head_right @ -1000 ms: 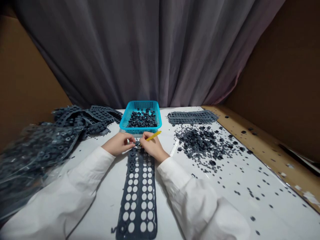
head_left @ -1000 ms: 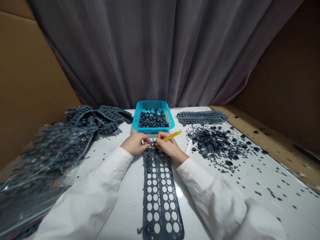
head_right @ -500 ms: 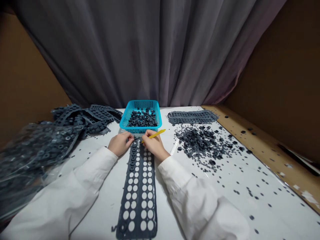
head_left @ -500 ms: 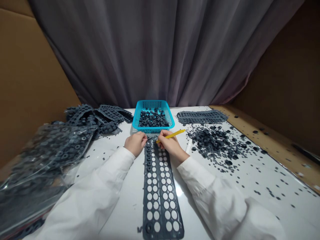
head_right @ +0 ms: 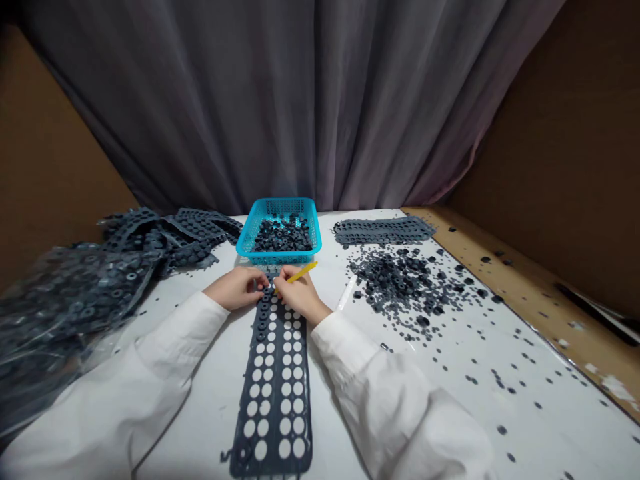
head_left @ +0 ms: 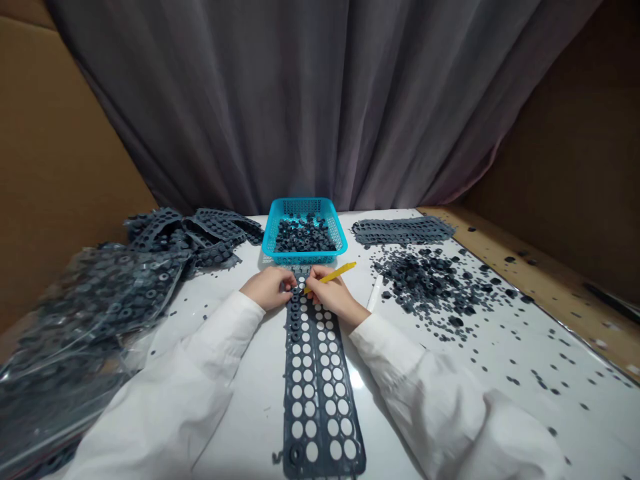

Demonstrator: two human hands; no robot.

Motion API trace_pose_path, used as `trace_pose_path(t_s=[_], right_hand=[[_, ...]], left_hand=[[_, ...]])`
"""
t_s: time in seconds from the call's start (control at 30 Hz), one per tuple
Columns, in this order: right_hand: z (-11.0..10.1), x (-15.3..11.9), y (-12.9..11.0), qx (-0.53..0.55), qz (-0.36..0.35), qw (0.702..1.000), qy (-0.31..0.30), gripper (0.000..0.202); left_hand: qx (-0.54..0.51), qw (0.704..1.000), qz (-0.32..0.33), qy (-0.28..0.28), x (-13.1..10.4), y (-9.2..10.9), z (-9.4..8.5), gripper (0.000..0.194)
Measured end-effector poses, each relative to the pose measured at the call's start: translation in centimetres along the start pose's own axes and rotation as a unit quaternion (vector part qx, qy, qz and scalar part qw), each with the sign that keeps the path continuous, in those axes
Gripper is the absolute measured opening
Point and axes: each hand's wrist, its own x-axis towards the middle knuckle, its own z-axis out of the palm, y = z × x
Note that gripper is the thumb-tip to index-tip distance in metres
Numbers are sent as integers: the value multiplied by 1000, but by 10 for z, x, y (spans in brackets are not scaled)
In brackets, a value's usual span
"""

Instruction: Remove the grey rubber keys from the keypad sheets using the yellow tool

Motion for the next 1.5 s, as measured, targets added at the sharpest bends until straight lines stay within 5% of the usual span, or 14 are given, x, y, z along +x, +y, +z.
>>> trace_pose_path(t_s=[0.9,1.23,1.5], right_hand=[[2,1,9,-5,0,1000,-11,17],[3,2,11,-2,3,1000,-2,15],[3,2,10,-1,6,1000,5,15]], left_hand=[[68,987,128,-65,2,-2,5,17],[146,979,137,-39,-3,0,5,18],[138,978,137,-78,-2,4,3,26]])
